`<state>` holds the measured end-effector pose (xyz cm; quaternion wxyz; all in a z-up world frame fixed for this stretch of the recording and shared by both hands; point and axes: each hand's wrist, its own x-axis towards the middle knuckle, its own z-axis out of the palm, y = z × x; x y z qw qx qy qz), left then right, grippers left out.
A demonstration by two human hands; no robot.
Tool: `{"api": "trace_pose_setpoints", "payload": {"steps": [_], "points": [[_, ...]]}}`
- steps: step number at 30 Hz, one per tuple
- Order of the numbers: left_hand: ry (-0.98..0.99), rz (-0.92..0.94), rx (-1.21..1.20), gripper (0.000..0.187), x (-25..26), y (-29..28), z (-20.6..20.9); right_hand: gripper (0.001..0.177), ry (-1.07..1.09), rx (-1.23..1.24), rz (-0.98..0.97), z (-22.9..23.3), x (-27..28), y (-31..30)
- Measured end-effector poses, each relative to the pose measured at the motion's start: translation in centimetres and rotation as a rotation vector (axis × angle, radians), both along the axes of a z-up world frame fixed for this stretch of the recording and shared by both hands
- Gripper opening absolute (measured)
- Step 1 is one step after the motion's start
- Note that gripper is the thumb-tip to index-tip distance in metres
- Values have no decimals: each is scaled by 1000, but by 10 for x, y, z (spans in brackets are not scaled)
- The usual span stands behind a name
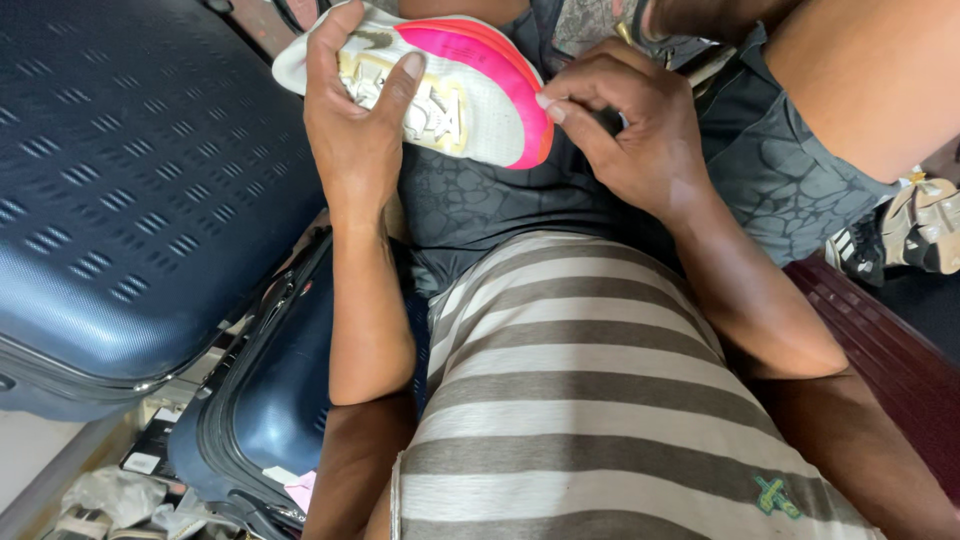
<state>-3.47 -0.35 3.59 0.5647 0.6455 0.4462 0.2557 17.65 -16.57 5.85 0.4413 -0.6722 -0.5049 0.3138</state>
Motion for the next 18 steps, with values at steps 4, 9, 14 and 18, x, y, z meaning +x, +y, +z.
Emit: {"api": "trace_pose_setpoints", "payload": {"steps": [4,9,14,18], "points": [[0,3,-34,51,1,0,2,10,46,-52,-10,-5,3,1],[29,32,-85,52,-3,-2,4,10,823,123,-287,-2,23,7],[-213,60,-318,46,1,-2,21,10,855,287,-297,1,15,8],[-454,58,-775,47,-8,-24,57,6,762,506,-353,6,-1,14]]}}
